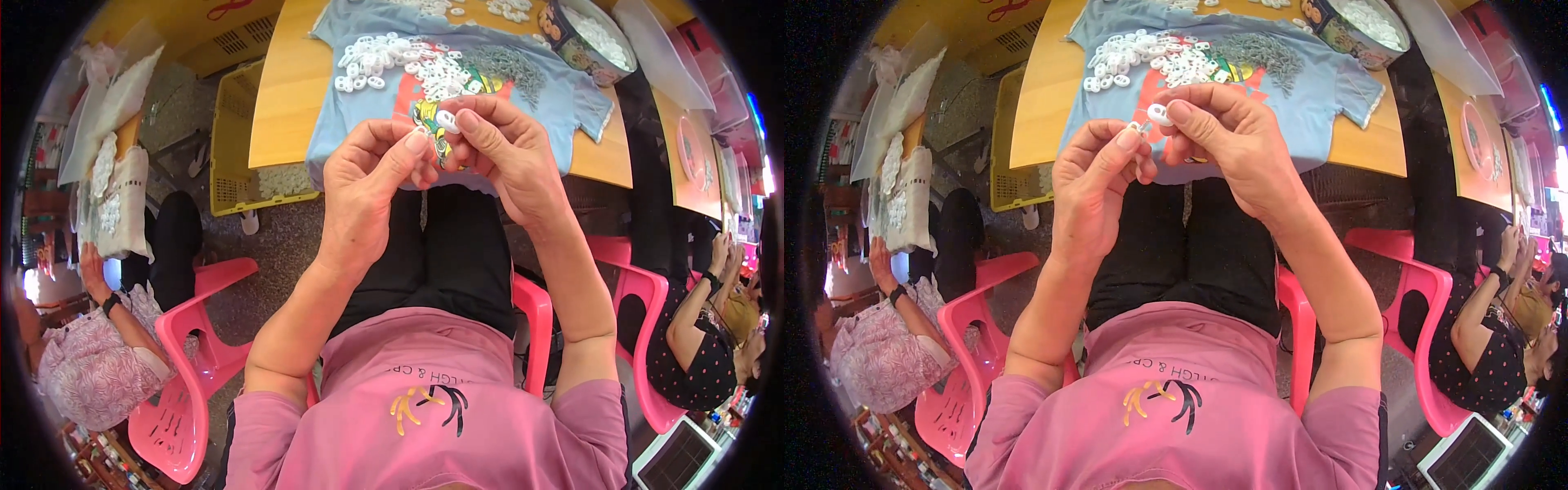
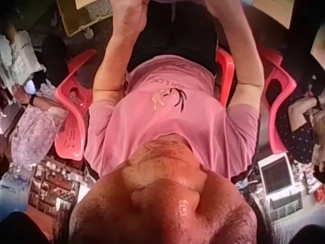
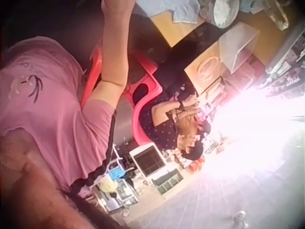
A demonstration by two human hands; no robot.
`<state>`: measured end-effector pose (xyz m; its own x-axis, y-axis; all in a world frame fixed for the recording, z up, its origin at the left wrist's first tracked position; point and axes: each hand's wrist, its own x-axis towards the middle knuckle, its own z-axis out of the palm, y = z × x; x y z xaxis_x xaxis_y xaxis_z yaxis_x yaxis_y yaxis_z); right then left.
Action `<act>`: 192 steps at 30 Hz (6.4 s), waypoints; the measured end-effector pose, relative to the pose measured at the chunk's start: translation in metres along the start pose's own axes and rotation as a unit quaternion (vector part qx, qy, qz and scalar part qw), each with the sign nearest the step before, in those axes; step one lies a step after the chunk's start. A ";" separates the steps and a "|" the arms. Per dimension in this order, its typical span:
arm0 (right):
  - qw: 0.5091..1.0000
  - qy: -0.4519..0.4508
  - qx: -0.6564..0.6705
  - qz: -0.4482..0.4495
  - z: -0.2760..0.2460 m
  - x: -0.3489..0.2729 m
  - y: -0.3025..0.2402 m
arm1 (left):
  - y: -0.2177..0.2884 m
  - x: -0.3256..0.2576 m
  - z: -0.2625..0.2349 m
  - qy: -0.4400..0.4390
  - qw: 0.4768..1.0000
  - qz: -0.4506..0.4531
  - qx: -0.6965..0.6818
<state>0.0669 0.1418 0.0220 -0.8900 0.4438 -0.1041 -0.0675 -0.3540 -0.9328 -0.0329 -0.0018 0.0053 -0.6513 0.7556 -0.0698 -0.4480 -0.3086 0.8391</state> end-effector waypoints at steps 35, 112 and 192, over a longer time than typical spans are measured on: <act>0.952 0.094 -0.199 -0.213 0.000 -0.023 0.014 | -0.013 -0.002 0.027 0.009 1.000 0.000 0.013; 0.875 0.074 -0.470 -0.090 -0.070 0.027 0.001 | 0.011 0.012 -0.019 -0.075 0.947 0.160 0.268; 0.677 0.075 -0.721 -0.126 -0.119 0.018 -0.021 | -0.045 0.016 0.016 -0.061 0.987 -0.038 0.146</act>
<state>0.1054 0.2550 -0.0015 -0.8688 0.4579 0.1884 0.3985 0.8725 -0.2828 -0.0135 0.0332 -0.0249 -0.5355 0.8398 -0.0887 -0.2863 -0.0817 0.9546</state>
